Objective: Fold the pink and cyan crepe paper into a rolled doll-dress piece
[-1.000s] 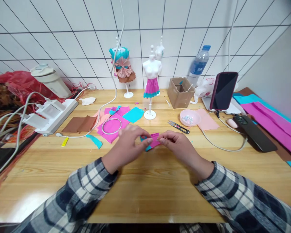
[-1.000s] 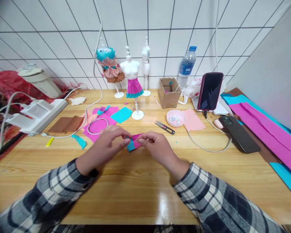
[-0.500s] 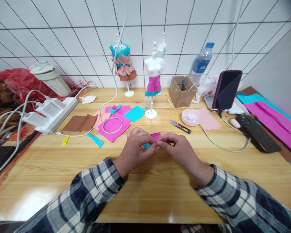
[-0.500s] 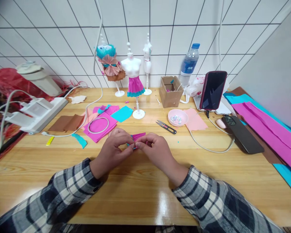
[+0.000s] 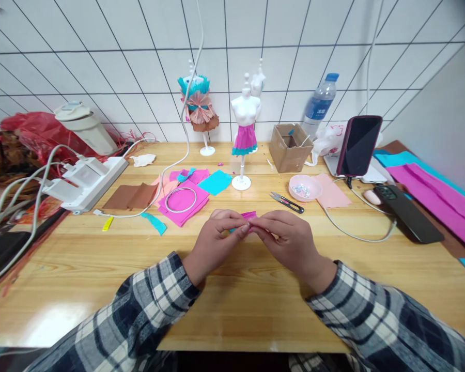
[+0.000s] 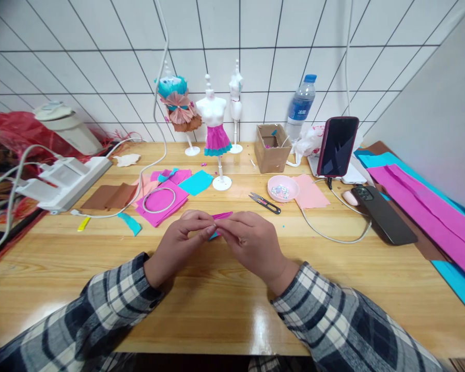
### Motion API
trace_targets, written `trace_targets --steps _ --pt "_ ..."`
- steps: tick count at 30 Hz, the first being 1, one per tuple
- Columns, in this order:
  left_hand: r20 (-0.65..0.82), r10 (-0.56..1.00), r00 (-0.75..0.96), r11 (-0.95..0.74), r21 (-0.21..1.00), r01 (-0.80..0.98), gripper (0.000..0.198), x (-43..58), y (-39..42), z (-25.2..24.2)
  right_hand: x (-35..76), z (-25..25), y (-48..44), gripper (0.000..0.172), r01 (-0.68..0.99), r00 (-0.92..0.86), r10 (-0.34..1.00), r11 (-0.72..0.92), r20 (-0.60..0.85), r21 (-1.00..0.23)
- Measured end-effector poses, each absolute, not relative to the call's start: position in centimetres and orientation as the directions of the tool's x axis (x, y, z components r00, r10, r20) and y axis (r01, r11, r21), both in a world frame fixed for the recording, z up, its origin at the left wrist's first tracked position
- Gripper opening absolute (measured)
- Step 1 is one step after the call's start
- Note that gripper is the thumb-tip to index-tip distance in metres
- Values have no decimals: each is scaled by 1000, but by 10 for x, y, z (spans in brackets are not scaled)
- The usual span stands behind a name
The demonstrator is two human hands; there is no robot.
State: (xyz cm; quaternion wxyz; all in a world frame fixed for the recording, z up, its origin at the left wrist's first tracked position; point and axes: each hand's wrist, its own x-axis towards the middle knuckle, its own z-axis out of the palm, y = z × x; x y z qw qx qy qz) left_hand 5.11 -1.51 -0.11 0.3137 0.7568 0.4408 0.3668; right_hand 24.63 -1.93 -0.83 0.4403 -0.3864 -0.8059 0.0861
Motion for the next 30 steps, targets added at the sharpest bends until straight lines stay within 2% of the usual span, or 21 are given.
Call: trace_targets --steps 6,13,15,20,23,26,30 --pt "403 850 339 -526 620 582 18 49 -17 -2 243 -12 -22 12 613 -356 694 679 627 -404" --pt "410 844 347 -537 641 548 19 51 -18 -2 241 -9 -24 11 691 -416 608 695 676 -200" --pt "430 843 323 -536 630 562 18 53 -19 -3 239 -8 -24 10 685 -376 620 686 689 -244" --pt "490 826 280 -555 619 556 14 60 -23 -2 231 -4 -26 9 568 -170 742 611 648 -551" --pt "518 815 260 -569 627 532 14 61 -25 1 227 -1 -28 8 515 -89 812 533 577 -671" --pt "532 807 256 -578 626 524 14 59 -25 2 228 -1 -27 11 501 -98 850 491 517 -712" --pt "518 815 259 -568 630 529 14 57 -22 2 238 -5 -21 14 512 -273 803 588 530 -626"
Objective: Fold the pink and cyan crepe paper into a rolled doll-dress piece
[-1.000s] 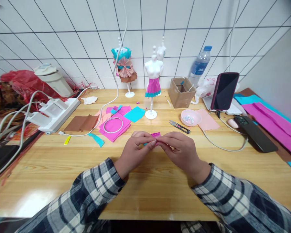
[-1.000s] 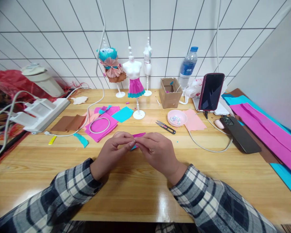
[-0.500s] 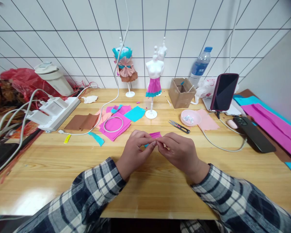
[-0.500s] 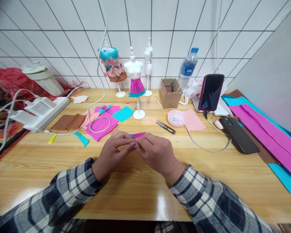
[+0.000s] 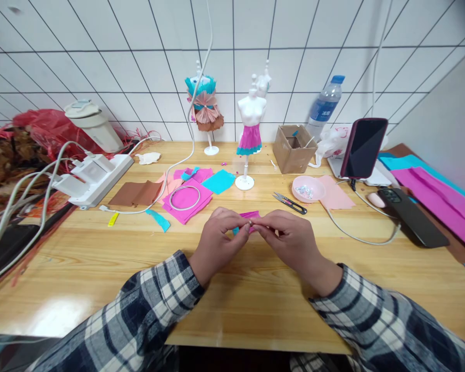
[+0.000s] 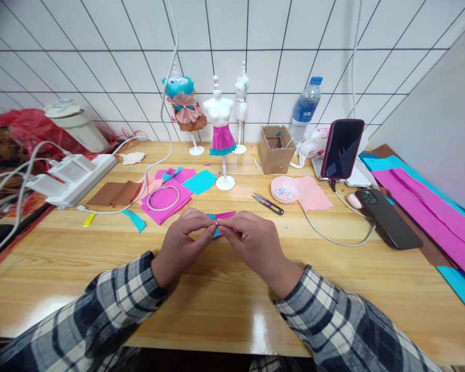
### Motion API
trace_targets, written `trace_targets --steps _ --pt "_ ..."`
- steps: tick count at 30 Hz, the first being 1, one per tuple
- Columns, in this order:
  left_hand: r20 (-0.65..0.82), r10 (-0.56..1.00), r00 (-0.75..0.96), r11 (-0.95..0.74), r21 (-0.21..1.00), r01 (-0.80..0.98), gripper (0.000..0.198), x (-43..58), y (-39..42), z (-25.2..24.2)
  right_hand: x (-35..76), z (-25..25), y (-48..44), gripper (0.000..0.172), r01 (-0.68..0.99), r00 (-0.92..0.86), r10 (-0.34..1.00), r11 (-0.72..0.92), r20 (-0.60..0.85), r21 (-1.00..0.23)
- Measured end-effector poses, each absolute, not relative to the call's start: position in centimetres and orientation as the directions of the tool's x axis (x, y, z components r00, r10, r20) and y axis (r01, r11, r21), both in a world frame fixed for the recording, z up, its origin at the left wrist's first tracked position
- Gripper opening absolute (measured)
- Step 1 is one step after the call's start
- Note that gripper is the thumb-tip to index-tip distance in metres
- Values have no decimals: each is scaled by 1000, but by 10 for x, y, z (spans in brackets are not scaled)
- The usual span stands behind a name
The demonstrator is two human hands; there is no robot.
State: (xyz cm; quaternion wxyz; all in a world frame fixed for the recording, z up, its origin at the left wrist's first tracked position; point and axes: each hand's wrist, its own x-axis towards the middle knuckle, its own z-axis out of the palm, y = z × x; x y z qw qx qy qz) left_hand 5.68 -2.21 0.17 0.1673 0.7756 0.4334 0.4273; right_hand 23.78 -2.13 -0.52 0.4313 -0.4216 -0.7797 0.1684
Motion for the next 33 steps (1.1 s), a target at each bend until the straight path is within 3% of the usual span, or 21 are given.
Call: trace_targets --steps 7,16,18,22,25,28,33 --pt "500 810 307 -583 628 515 15 56 -19 -1 243 -10 -21 13 559 -328 746 648 580 -517" --pt "516 729 450 -670 403 623 16 53 -22 -3 241 -5 -26 20 750 -424 681 633 597 -190" --pt "518 733 441 -663 399 633 15 54 -24 -4 239 -5 -26 17 746 -393 695 624 602 -233" --pt "553 748 367 -640 459 616 15 58 -25 -4 233 -6 -25 12 626 -234 800 559 553 -543" --pt "558 762 330 -627 507 591 14 59 -25 -2 232 -6 -23 10 557 -153 856 488 494 -672" --pt "557 770 312 -618 527 584 14 58 -25 -1 235 -7 -21 12 536 -212 852 511 480 -671" --pt "535 784 313 -601 530 599 17 56 -23 -3 242 -8 -21 14 591 -371 751 645 546 -486"
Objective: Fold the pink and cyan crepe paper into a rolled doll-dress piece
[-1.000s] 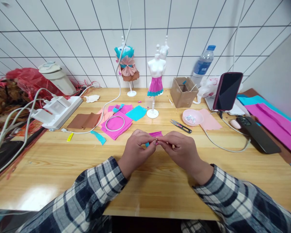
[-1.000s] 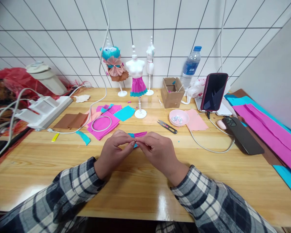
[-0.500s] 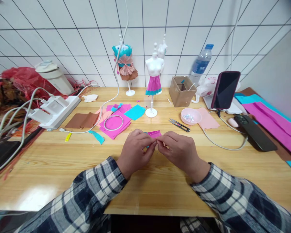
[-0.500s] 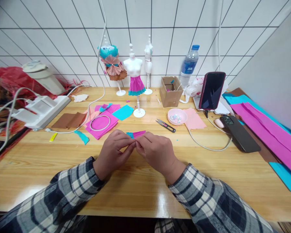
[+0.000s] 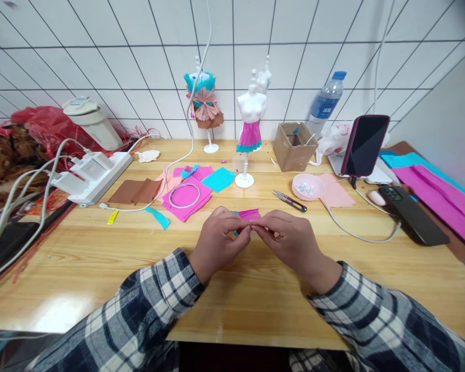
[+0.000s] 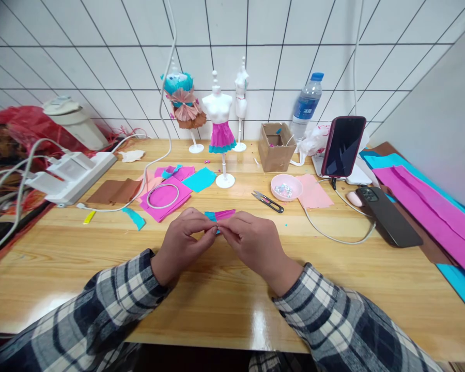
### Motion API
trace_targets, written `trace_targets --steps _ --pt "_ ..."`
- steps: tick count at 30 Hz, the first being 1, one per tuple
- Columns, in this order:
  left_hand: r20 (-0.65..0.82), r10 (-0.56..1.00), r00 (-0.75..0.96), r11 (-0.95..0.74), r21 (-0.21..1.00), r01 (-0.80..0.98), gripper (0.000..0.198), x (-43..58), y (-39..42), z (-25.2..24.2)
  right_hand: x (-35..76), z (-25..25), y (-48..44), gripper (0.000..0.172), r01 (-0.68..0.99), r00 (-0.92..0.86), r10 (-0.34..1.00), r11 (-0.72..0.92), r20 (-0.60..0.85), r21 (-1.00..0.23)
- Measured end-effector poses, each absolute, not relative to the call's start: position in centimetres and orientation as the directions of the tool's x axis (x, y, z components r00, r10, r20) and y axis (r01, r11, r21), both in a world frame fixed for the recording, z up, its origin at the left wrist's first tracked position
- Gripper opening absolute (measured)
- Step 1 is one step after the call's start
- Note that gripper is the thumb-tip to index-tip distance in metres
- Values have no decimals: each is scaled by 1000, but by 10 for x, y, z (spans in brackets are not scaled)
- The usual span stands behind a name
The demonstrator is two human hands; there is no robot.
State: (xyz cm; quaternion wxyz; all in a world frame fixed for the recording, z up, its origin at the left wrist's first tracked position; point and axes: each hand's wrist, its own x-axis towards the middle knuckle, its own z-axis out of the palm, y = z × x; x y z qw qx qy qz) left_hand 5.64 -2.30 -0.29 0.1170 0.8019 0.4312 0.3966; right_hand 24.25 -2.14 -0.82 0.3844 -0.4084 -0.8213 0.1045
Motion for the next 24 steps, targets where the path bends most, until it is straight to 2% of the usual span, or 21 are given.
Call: trace_targets --steps 5,10,13,15,17,19,24 --pt "555 725 409 -667 415 619 24 54 -22 -3 243 -6 -25 14 642 -369 752 631 546 -435" --pt "498 674 545 -731 340 592 19 52 -24 0 244 -5 -26 21 737 -437 714 633 546 -238" --pt "479 686 548 -710 274 649 20 53 -25 0 243 -5 -26 20 751 -438 703 628 560 -202" --pt "475 685 552 -707 251 661 21 54 -26 -1 241 -5 -26 16 749 -396 728 609 560 -262" --pt "481 682 551 -709 252 658 22 55 -27 -2 241 -5 -25 14 723 -338 770 581 542 -373" --pt "495 681 540 -710 266 652 22 56 -29 -1 240 -5 -23 14 681 -296 802 558 520 -474" --pt "543 682 490 -709 327 624 19 55 -29 1 240 -5 -21 11 567 -232 838 529 494 -631"
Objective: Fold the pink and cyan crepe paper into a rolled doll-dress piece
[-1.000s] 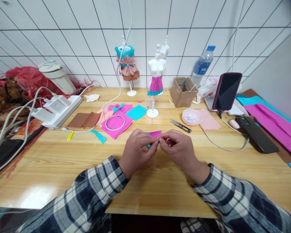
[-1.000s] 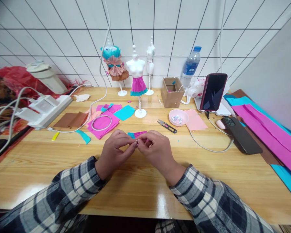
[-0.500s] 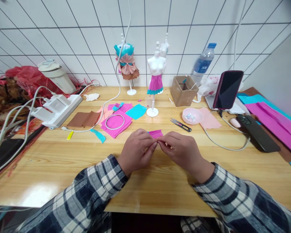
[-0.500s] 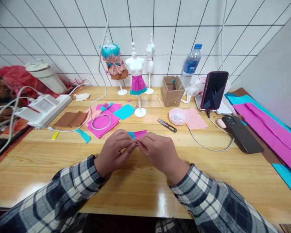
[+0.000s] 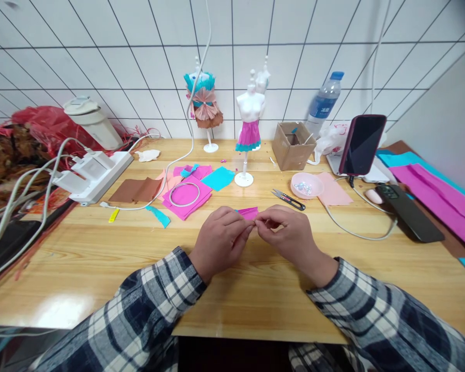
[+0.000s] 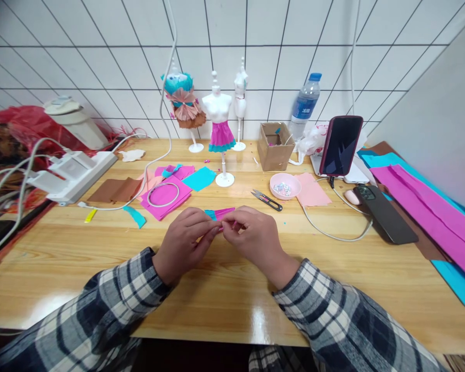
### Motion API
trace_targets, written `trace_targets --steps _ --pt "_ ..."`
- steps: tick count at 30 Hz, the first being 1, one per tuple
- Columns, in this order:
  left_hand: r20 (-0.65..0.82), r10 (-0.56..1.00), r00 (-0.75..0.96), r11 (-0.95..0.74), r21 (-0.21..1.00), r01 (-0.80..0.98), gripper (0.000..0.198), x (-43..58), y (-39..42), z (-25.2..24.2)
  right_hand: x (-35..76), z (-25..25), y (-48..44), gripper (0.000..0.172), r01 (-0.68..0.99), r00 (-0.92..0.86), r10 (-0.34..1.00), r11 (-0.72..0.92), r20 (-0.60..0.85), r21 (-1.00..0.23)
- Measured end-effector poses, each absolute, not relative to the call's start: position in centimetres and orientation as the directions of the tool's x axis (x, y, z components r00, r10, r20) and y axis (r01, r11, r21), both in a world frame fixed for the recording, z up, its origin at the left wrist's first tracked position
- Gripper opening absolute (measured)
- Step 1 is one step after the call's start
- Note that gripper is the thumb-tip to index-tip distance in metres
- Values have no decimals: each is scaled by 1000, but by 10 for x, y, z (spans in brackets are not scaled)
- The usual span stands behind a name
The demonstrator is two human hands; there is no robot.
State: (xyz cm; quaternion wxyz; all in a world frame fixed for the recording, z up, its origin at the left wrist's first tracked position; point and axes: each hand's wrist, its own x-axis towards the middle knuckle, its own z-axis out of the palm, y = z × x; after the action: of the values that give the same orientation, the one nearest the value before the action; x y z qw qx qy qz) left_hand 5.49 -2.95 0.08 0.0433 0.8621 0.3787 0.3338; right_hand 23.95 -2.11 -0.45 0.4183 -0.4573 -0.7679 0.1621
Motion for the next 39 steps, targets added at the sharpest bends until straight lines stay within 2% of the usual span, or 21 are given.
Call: trace_targets --steps 2,4,6,8,10,13,15,18,20,23,26,28,30,33,35,39 --pt "559 688 463 -709 379 595 17 54 -29 0 237 -3 -21 10 516 -179 871 479 457 -711" --pt "576 688 441 -714 429 553 14 53 -27 -2 235 -2 -22 8 430 -125 924 379 361 -820" --pt "607 679 413 -723 456 518 10 52 -25 -4 232 -2 -22 10 284 -113 977 208 182 -936" --pt "637 663 393 -735 456 501 9 51 -23 -6 230 -3 -22 14 89 -138 990 3 -10 -996" --pt "652 645 398 -751 443 490 10 51 -21 -8 229 -3 -22 16 -108 -185 971 -171 -149 -979" --pt "665 612 429 -781 423 459 16 50 -21 -7 230 -3 -22 18 -329 -242 938 -319 -247 -889" --pt "672 601 432 -791 422 444 20 49 -22 -5 232 -1 -20 22 -400 -221 936 -344 -275 -849" --pt "646 652 397 -749 468 468 30 47 -23 -5 241 5 -4 32 -417 -110 955 -295 -274 -860" --pt "610 693 384 -716 516 471 35 44 -22 -8 249 12 15 36 -391 -28 975 -212 -218 -896" --pt "565 740 366 -672 587 452 41 40 -18 -12 264 27 51 36 -309 151 988 19 -29 -951" --pt "535 786 311 -617 644 453 46 38 -13 -16 280 38 89 28 -128 281 932 273 229 -953" --pt "518 812 270 -581 673 458 45 38 -11 -19 288 41 112 27 72 327 877 347 351 -935" --pt "500 831 246 -554 699 452 42 39 -11 -22 296 40 131 25 364 343 809 353 477 -862" --pt "473 835 281 -550 715 432 42 42 -11 -26 305 36 153 27 741 208 732 315 649 -593" --pt "463 828 315 -559 715 419 42 43 -10 -28 310 34 162 27 858 156 729 234 667 -457" --pt "455 830 323 -556 727 403 43 43 -8 -28 317 30 169 31 940 199 765 27 612 -340"
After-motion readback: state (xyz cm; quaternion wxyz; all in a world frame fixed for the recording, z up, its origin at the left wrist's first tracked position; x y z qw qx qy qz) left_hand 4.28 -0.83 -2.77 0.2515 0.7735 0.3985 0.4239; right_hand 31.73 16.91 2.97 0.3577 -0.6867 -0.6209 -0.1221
